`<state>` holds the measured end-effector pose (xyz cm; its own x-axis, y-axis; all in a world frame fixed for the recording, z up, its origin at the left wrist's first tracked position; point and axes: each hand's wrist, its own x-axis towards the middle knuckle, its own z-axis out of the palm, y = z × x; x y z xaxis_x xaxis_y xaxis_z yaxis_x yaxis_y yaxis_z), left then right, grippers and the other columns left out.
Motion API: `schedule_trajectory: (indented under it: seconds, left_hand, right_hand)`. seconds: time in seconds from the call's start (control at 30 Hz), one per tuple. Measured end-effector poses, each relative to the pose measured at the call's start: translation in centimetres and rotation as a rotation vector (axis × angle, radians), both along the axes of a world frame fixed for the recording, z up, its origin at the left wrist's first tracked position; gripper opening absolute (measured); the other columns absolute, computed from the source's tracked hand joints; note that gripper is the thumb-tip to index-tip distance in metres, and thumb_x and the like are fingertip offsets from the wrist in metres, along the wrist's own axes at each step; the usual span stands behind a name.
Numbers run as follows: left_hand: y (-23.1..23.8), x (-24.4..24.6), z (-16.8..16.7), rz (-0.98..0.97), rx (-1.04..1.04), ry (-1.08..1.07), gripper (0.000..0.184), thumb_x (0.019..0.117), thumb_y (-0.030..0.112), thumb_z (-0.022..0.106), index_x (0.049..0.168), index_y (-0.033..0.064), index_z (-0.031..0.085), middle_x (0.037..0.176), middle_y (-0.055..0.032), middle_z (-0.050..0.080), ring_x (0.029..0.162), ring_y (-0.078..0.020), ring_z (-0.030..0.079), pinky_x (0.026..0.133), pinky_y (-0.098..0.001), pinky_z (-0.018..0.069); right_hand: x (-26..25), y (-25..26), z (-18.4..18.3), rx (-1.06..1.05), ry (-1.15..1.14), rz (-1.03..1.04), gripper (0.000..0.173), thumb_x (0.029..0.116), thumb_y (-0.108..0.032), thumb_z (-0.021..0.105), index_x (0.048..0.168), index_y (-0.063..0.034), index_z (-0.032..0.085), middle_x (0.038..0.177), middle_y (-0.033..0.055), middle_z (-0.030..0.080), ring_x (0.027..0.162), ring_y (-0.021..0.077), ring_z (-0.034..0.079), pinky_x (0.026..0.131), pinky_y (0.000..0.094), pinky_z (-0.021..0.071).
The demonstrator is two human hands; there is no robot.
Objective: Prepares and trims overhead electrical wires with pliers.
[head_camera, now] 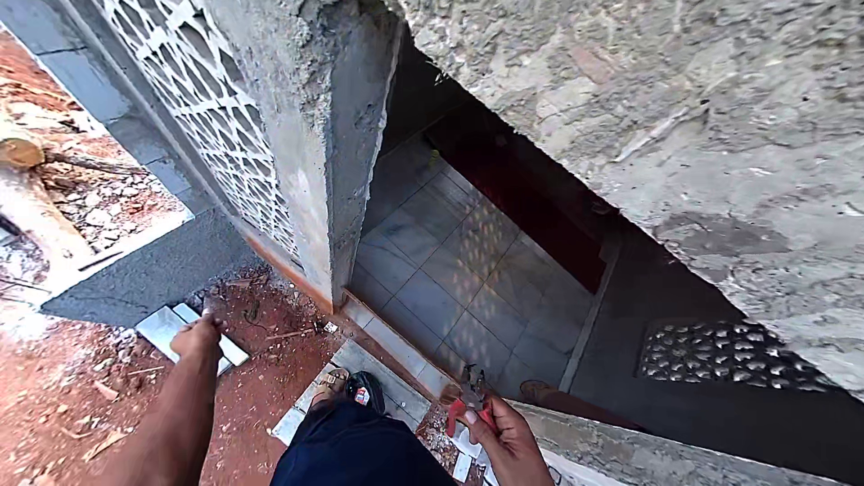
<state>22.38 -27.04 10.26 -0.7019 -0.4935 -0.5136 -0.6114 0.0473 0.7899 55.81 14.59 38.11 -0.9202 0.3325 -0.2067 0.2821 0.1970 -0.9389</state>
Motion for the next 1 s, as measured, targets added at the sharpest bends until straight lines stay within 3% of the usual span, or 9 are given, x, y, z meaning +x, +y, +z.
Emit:
schedule_trajectory:
  seconds: [0.1,0.17,0.23,0.3,0.4,0.5,0.73,0.93,1.0]
  left_hand:
    - [-6.0,1.6,-1.0,0.266,-0.018,-0.094,0.054,0.0947,0.015,0.061,0.147,0.0061,0.049,0.134,-0.0161,0.059,0.11,-0.0252,0.062,0.089,-0.0466,0.0548]
    - [-5.7,1.9,0.7,0.25,0.066,-0.018,0.063,0.0953,0.008,0.057,0.155,0.012,0.038,0.136,-0.0154,0.055,0.101,-0.0231,0.06,0.082,-0.043,0.054]
    - [-2.8,2.5,4.1,0.008,0.142,0.085,0.048,0.1018,0.012,0.056,0.149,0.0107,0.047,0.129,-0.0109,0.061,0.08,-0.0138,0.058,0.068,-0.0324,0.0498]
    - [1.5,3.8,8.8,-0.395,0.251,0.206,0.033,0.1052,0.017,0.055,0.136,0.0064,0.06,0.12,-0.0062,0.07,0.069,-0.0068,0.059,0.06,-0.0243,0.0487]
    - [7.9,5.9,16.1,-1.027,0.481,0.366,0.032,0.1041,0.023,0.056,0.129,0.0056,0.067,0.112,-0.0028,0.074,0.064,-0.0035,0.059,0.056,-0.0214,0.0484]
    - [12.1,6.8,20.8,-1.396,0.57,0.483,0.033,0.1044,0.031,0.059,0.125,0.0076,0.07,0.112,-0.0006,0.075,0.07,-0.0017,0.061,0.06,-0.0209,0.0498]
    - [14.0,5.6,23.8,-1.682,0.436,0.595,0.025,0.1058,0.024,0.057,0.113,0.008,0.074,0.087,0.0004,0.07,0.069,-0.0022,0.058,0.065,-0.0217,0.0499]
    - [14.8,4.7,24.1,-1.838,0.377,0.576,0.019,0.1018,0.024,0.064,0.109,0.0091,0.073,0.075,0.0007,0.064,0.058,-0.0049,0.051,0.056,-0.0241,0.0447]
    - [15.3,4.9,23.9,-1.836,0.336,0.637,0.016,0.1009,0.022,0.065,0.107,0.009,0.072,0.08,-0.0008,0.065,0.061,-0.0062,0.053,0.059,-0.0253,0.0456]
  right_hand:
    - [-1.6,-1.2,-0.3,0.03,-0.046,0.087,0.011,0.1007,-0.016,0.065,0.097,-0.0067,0.061,0.088,0.0048,0.076,0.076,0.0132,0.07,0.069,0.029,0.0566]
    - [-2.9,-1.9,-0.7,0.116,-0.074,0.144,0.013,0.0999,-0.021,0.066,0.096,-0.0093,0.061,0.087,0.001,0.075,0.073,0.0095,0.067,0.065,0.0272,0.0545]
    - [-4.1,-2.6,-0.7,0.25,-0.105,0.199,0.019,0.0997,-0.028,0.066,0.095,-0.0105,0.062,0.076,-0.0022,0.065,0.064,0.0075,0.061,0.059,0.0273,0.0529]
    - [-5.2,-3.4,-0.5,0.416,-0.133,0.237,0.024,0.0999,-0.034,0.064,0.094,-0.011,0.063,0.071,-0.0024,0.058,0.062,0.0088,0.057,0.057,0.0297,0.0512]
    - [-6.7,-4.7,0.1,0.685,-0.121,0.288,0.026,0.1001,-0.035,0.061,0.092,-0.0102,0.064,0.071,0.0004,0.058,0.064,0.0145,0.059,0.061,0.0369,0.0537]
    - [-7.8,-5.5,0.3,0.863,-0.078,0.347,0.025,0.0999,-0.033,0.058,0.091,-0.0103,0.065,0.073,0.0018,0.062,0.071,0.0185,0.064,0.076,0.0441,0.0547]
    - [-8.8,-7.0,0.4,1.028,-0.048,0.376,0.022,0.0995,-0.027,0.056,0.092,-0.0097,0.067,0.076,0.0043,0.066,0.078,0.0228,0.07,0.093,0.0563,0.0528]
    - [-8.1,-7.5,-0.8,1.013,-0.048,0.342,0.021,0.0988,-0.026,0.053,0.09,-0.0114,0.064,0.073,0.0031,0.064,0.073,0.0219,0.069,0.085,0.0522,0.055]
    - [-7.9,-7.7,-1.1,0.958,-0.064,0.319,0.021,0.0986,-0.026,0.055,0.088,-0.0098,0.064,0.071,0.0041,0.063,0.069,0.0223,0.067,0.078,0.0494,0.0562]
